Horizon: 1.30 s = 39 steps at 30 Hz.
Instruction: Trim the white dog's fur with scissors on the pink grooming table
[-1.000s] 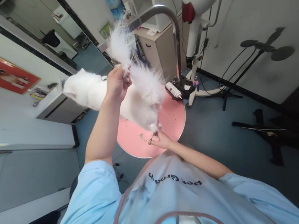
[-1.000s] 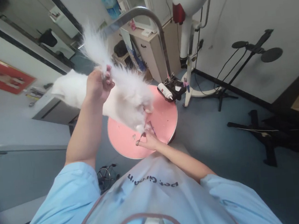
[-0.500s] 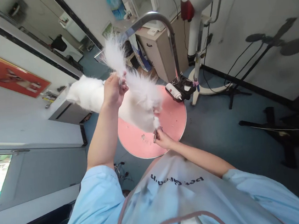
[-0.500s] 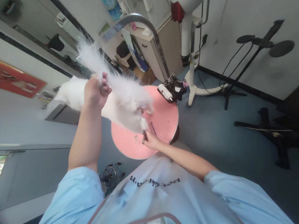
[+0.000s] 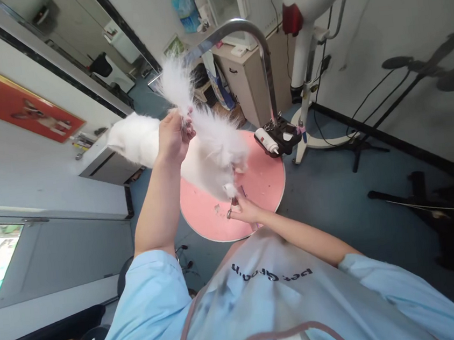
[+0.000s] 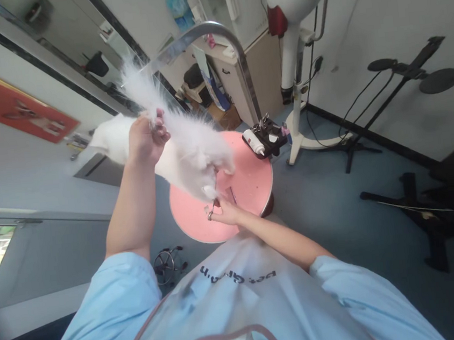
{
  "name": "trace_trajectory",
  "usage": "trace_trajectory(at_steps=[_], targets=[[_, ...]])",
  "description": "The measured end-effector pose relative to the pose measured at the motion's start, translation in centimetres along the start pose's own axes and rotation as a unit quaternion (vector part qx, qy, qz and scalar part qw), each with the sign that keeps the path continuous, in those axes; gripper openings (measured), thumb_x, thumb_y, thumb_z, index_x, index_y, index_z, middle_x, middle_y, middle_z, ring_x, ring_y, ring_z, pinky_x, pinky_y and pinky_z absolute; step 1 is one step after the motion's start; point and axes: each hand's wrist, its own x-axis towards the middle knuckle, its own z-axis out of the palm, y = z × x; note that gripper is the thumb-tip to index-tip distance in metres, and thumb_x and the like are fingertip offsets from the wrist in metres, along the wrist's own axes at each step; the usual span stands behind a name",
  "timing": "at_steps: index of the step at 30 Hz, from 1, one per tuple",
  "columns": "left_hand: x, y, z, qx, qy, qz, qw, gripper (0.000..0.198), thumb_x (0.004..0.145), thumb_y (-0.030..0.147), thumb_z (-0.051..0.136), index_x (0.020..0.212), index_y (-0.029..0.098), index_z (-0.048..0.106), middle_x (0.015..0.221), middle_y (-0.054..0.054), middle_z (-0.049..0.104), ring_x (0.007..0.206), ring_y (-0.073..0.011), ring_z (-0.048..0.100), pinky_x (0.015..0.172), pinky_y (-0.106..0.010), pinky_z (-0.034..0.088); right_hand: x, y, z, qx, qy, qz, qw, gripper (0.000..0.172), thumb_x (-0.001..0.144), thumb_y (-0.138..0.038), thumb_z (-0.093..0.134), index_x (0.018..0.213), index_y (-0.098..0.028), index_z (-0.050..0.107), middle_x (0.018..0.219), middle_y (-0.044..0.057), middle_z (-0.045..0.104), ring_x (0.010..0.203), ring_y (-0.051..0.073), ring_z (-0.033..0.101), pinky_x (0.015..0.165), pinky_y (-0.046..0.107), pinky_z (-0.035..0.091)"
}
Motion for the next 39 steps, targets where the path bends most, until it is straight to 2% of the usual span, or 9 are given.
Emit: trace_trajectory(at_steps=[4, 9, 13, 18, 23, 26, 28, 32, 39], targets=[[0.4, -0.3, 0.0, -0.003, -0.008, -0.001, 1.000, 0.014, 0.089, 0.032, 0.070, 0.078, 0.023, 0.066, 0.057, 0.004, 0.056, 0.045, -0.0051, 0.047, 0.048, -0.018, 0.038, -0.1, -0.6, -0.4, 0.001, 0.005, 0.030, 1.000, 0.028, 0.076, -0.022, 0.059, 0.100, -0.024, 0.044, 0.081, -0.002, 0.054, 0.073, 0.017, 0.052, 0.071, 0.033, 0.043], [1.3, -0.3, 0.3, -0.016, -0.032, -0.009, 0.999, 0.017, 0.088, 0.033, 0.072, 0.078, 0.022, 0.064, 0.058, 0.005, 0.056, 0.044, -0.0047, 0.047, 0.049, -0.019, 0.039, -0.1, -2.5, -0.6, -0.051, 0.035, 0.032, 0.998, 0.034, 0.074, -0.032, 0.069, 0.098, -0.024, 0.047, 0.092, 0.002, 0.058, 0.080, 0.019, 0.054, 0.072, 0.033, 0.042], [2.0, -0.4, 0.5, -0.014, -0.052, -0.017, 0.998, 0.022, 0.087, 0.031, 0.073, 0.073, 0.021, 0.059, 0.058, 0.005, 0.057, 0.043, -0.0033, 0.042, 0.046, -0.017, 0.036, -0.4, -4.0, -0.5, -0.074, 0.050, 0.086, 0.992, 0.020, 0.079, -0.024, 0.057, 0.095, -0.023, 0.045, 0.081, -0.001, 0.055, 0.072, 0.017, 0.052, 0.068, 0.031, 0.039], [2.5, -0.3, 0.6, -0.013, -0.078, -0.028, 0.996, 0.024, 0.086, 0.029, 0.074, 0.070, 0.020, 0.058, 0.056, 0.005, 0.056, 0.042, -0.0024, 0.040, 0.045, -0.016, 0.034, -0.9, -6.0, -0.1, -0.069, 0.063, 0.092, 0.991, 0.035, 0.075, -0.035, 0.068, 0.102, -0.023, 0.049, 0.089, 0.000, 0.059, 0.076, 0.017, 0.054, 0.066, 0.029, 0.039], [2.6, -0.3, 0.8, -0.014, -0.098, -0.032, 0.995, 0.023, 0.085, 0.030, 0.074, 0.071, 0.020, 0.059, 0.054, 0.006, 0.055, 0.042, -0.0027, 0.040, 0.044, -0.016, 0.034, -0.8, -7.1, 0.3, -0.092, 0.094, 0.122, 0.984, 0.019, 0.078, -0.023, 0.056, 0.095, -0.022, 0.048, 0.081, -0.001, 0.058, 0.071, 0.016, 0.052, 0.065, 0.030, 0.035], [2.6, -0.4, 0.9, -0.014, -0.106, -0.028, 0.994, 0.024, 0.085, 0.033, 0.075, 0.073, 0.020, 0.059, 0.054, 0.006, 0.055, 0.042, -0.0032, 0.040, 0.043, -0.017, 0.034, -0.9, -7.4, 0.6, -0.077, 0.089, 0.135, 0.984, 0.026, 0.077, -0.030, 0.063, 0.098, -0.023, 0.049, 0.084, 0.000, 0.060, 0.073, 0.017, 0.054, 0.064, 0.029, 0.035], [2.6, -0.4, 0.8, -0.017, -0.107, -0.025, 0.994, 0.024, 0.085, 0.034, 0.075, 0.073, 0.021, 0.058, 0.053, 0.006, 0.055, 0.042, -0.0032, 0.040, 0.043, -0.016, 0.033, -0.8, -7.4, 0.8, -0.079, 0.096, 0.131, 0.984, 0.031, 0.075, -0.034, 0.067, 0.099, -0.023, 0.050, 0.088, 0.001, 0.061, 0.077, 0.018, 0.055, 0.065, 0.030, 0.036], [2.6, -0.5, 0.5, -0.026, -0.104, -0.026, 0.994, 0.025, 0.085, 0.034, 0.076, 0.073, 0.020, 0.058, 0.054, 0.006, 0.054, 0.041, -0.0030, 0.041, 0.044, -0.017, 0.033, -0.5, -6.3, 1.2, -0.055, 0.121, 0.109, 0.985, 0.022, 0.078, -0.024, 0.059, 0.098, -0.022, 0.050, 0.083, 0.000, 0.059, 0.075, 0.017, 0.054, 0.066, 0.030, 0.037], [2.0, -0.3, -0.6, -0.033, -0.084, -0.037, 0.995, 0.019, 0.088, 0.032, 0.072, 0.078, 0.022, 0.059, 0.057, 0.005, 0.056, 0.044, -0.0037, 0.040, 0.045, -0.016, 0.035, -0.5, -1.9, 3.3, 0.039, 0.085, 0.092, 0.991, 0.043, 0.075, -0.032, 0.072, 0.113, -0.023, 0.054, 0.085, -0.002, 0.058, 0.076, 0.016, 0.055, 0.067, 0.030, 0.044]])
